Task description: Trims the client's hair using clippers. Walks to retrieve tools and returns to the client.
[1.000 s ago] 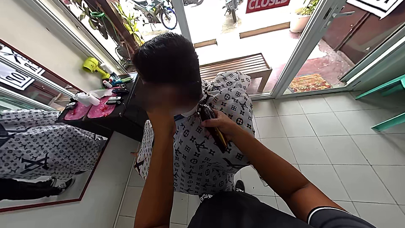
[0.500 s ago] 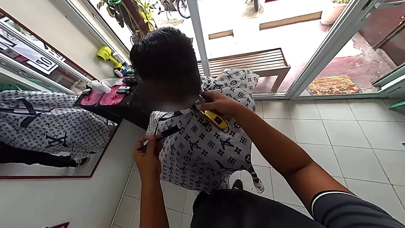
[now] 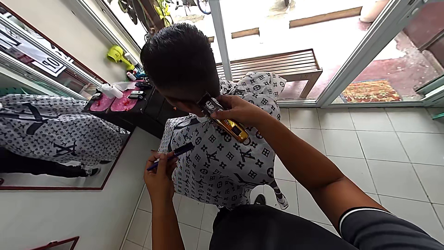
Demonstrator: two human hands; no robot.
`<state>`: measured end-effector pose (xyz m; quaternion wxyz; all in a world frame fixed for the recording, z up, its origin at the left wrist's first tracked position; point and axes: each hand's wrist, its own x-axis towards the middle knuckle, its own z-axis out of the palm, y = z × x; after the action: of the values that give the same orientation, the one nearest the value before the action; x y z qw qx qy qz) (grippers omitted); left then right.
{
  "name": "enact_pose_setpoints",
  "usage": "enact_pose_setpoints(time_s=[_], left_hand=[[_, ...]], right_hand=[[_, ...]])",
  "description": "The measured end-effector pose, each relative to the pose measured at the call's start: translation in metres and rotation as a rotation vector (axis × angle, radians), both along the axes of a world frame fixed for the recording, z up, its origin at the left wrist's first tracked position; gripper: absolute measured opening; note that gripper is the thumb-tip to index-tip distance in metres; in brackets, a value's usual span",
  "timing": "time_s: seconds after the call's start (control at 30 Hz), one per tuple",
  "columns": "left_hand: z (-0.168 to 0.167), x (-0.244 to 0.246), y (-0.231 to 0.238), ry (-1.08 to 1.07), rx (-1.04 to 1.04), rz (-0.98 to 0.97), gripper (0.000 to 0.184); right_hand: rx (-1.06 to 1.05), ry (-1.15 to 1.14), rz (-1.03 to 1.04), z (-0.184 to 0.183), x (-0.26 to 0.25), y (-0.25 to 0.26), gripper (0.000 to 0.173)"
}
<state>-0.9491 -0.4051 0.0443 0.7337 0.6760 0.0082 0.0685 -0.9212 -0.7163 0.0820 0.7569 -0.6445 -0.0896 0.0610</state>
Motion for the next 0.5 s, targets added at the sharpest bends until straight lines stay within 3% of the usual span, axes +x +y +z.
enact_pose_setpoints(time_s=[0.37,0.5], left_hand=[[0.003,0.002,0.001,0.001,0.008,-0.044,0.008],[0.005,0.0,0.004,0.007,0.022,-0.028,0.009]], right_hand=[[-0.076,-0.148,-0.017,0.009,-0.001,-0.001,0.051],[0.072,-0.037,0.024,-0.012,0.002,-0.01,0.045]])
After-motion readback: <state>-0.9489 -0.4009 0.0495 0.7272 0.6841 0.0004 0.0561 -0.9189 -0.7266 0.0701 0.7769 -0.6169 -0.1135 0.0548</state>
